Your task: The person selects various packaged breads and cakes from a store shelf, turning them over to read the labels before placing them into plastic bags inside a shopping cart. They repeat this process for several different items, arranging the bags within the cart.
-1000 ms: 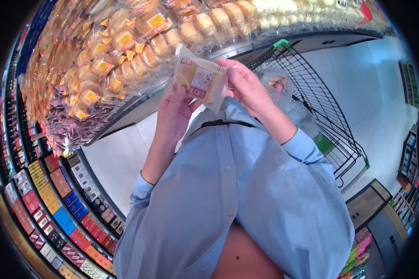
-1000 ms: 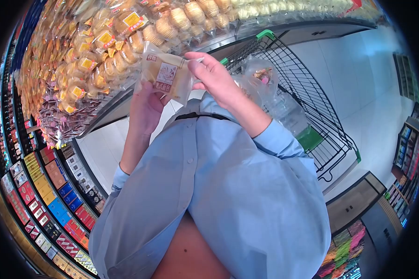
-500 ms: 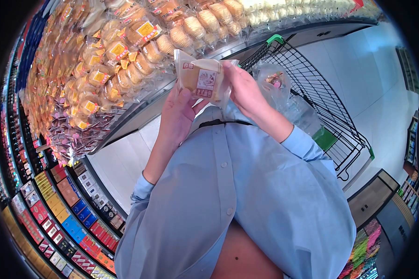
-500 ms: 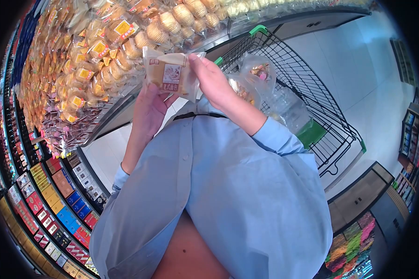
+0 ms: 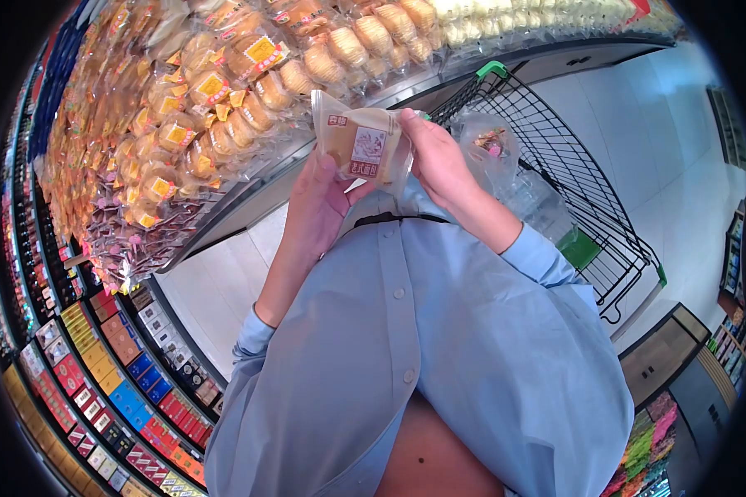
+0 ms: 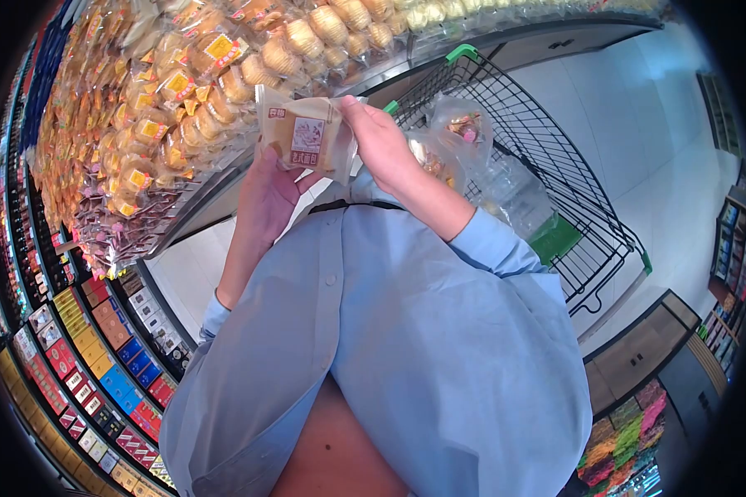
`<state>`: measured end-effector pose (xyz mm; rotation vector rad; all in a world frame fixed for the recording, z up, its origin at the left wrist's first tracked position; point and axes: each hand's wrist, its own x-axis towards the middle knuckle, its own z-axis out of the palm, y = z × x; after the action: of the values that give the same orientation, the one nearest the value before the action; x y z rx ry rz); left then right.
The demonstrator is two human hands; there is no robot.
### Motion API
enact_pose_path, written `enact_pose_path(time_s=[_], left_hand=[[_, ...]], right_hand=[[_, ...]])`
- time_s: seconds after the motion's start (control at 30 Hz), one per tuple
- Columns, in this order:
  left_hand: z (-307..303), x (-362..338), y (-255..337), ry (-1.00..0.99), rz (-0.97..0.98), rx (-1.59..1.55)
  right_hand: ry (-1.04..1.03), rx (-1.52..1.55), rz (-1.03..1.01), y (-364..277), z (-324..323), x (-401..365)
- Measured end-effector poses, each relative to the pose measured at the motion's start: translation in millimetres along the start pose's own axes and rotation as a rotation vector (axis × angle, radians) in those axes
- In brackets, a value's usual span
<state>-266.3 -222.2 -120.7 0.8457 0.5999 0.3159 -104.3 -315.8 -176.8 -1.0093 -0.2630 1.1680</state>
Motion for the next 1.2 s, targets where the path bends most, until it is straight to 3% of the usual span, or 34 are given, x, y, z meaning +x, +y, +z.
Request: enact_pose_path(time_s=[0.23, 0.4, 0.53, 0.63, 0.73, 0.83, 0.93, 1.03, 1.13, 1.2], left_hand=[[5, 7, -4, -0.019, -0.043, -0.018], [9, 13, -9, -0.042, -0.058, -0.025], [11, 20, -15, -0.068, -0.065, -0.023], [14, 25, -20, -0.085, -0.071, 0.036], [18, 31, -29, -0.061, -0.013, 0.236], [19, 41, -36, -0.05, 0.014, 0.508], [16, 55, -45, -0.224, 0.045, 0.508], [30, 70, -59, -0.175, 0.015, 0.475], [22, 98, -86, -0.182, -0.134, 0.643], [-1, 123, -119, -0.262, -0.059, 0.928]], right_hand=[[0.072, 0.095, 0.027, 1, -7, -4], [0.005, 0.133, 0.112, -3, -16, -9], [-0.039, 0.272, 0.058, -27, 0, -23], [-0.12, 0.305, 0.051, -22, -14, -23], [-0.12, 0.245, -0.002, -14, -29, -22], [-0.161, 0.273, 0.076, -16, -46, -26], [-0.155, 0.343, 0.106, -18, -75, -29], [-0.067, 0.365, 0.013, -12, -126, -28], [0.155, 0.157, -0.015, -7, -181, -34], [0.263, 0.074, 0.018, 2, -214, -45]])
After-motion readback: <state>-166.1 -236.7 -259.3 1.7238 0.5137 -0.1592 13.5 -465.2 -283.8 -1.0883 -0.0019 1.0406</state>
